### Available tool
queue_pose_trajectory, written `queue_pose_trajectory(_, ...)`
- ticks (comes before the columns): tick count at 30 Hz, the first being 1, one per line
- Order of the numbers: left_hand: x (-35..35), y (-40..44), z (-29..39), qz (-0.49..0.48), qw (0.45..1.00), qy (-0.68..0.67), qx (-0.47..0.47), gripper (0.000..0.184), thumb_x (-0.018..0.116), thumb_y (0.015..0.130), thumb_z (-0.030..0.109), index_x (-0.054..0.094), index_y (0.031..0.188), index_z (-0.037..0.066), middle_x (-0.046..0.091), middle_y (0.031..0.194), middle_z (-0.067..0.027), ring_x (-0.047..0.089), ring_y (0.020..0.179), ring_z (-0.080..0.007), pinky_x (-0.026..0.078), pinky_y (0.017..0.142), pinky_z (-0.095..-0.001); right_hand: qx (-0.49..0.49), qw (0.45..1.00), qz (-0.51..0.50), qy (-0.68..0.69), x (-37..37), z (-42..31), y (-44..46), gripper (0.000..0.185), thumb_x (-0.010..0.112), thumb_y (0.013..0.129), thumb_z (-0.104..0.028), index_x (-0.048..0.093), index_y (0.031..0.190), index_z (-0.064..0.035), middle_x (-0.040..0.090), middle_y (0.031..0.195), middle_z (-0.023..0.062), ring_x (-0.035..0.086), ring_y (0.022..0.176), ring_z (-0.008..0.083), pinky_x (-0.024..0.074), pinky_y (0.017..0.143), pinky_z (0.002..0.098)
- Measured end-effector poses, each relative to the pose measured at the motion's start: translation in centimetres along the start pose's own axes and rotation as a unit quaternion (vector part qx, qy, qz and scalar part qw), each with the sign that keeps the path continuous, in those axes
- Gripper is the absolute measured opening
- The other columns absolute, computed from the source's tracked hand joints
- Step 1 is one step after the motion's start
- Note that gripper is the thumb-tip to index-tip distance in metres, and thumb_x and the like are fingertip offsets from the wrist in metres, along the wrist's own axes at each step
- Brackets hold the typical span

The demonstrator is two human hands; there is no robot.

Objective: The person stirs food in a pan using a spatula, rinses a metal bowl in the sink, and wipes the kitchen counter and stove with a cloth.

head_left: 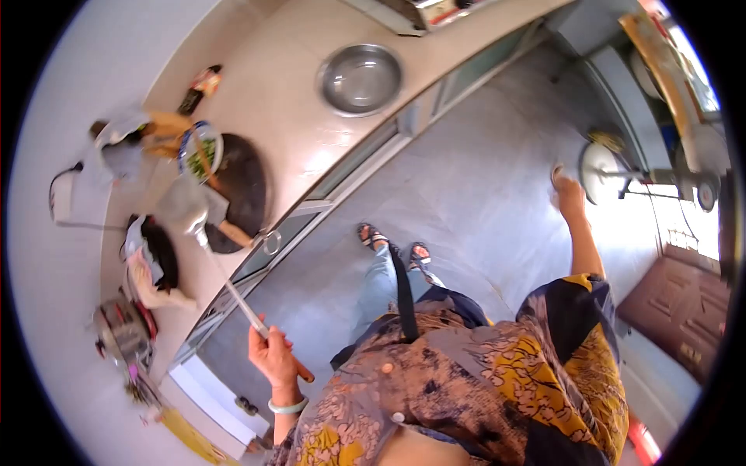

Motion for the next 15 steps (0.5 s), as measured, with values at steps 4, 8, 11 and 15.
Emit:
queue_pose_trajectory(4, 0.0, 0.0, 0.6, -0.003, 1.0, -0.01, -0.007, 0.029, 0.054, 0.086, 0.002, 0.055, 0.115, 0.0, 0.054, 0.068, -0.001, 0.049, 0.052, -0.0067, 0.041, 0.047, -0.02, 0.257, 0.864, 0.091, 0.423, 2.2, 3.0, -2.4, 0.028, 0.053, 0.082, -0.006, 0.063, 0.108, -0.0086, 0.066, 0.083, 0.0118, 0.067, 0.077, 0.0223, 0.0537, 0.066, 0.0315)
queue_pose_trajectory(8, -0.1, 1.0, -0.2, -0.026, 0.999, -0.027, -0.017, 0.029, 0.055, 0.086, 0.003, 0.055, 0.116, 0.0, 0.054, 0.068, -0.0005, 0.049, 0.052, -0.0061, 0.041, 0.047, -0.0195, 0.069, 0.992, 0.042, 0.099, 8.6, 2.9, -3.6, 0.029, 0.047, 0.085, -0.009, 0.063, 0.109, -0.0085, 0.068, 0.091, 0.0149, 0.066, 0.088, 0.0283, 0.0514, 0.077, 0.0347)
queue_pose_trajectory(11, -0.7, 1.9, -0.4, -0.04, 0.998, -0.029, -0.03, 0.03, 0.057, 0.086, 0.003, 0.055, 0.116, -0.001, 0.054, 0.069, -0.0001, 0.049, 0.052, -0.0054, 0.042, 0.048, -0.0194, 0.057, 0.98, -0.002, 0.19, 8.4, -4.1, -3.4, 0.03, 0.046, 0.087, -0.012, 0.063, 0.111, -0.0068, 0.068, 0.094, 0.0129, 0.066, 0.082, 0.0238, 0.0508, 0.071, 0.0345)
queue_pose_trajectory(15, -2.1, 3.9, -0.9, -0.038, 0.998, -0.03, -0.045, 0.03, 0.058, 0.086, 0.003, 0.055, 0.115, -0.001, 0.054, 0.069, 0.0005, 0.048, 0.052, -0.0055, 0.042, 0.048, -0.0194, 0.024, 0.838, -0.169, 0.518, 2.8, -23.1, -4.1, 0.024, 0.046, 0.092, -0.012, 0.062, 0.109, -0.0056, 0.065, 0.089, 0.0038, 0.06, 0.078, 0.0115, 0.0489, 0.068, 0.0266)
Point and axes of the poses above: each hand's wrist, its own y-axis towards the middle knuckle, its own x-axis out of the palm, z = x × y, the point moved 3 cm from there along y, towards the middle knuckle
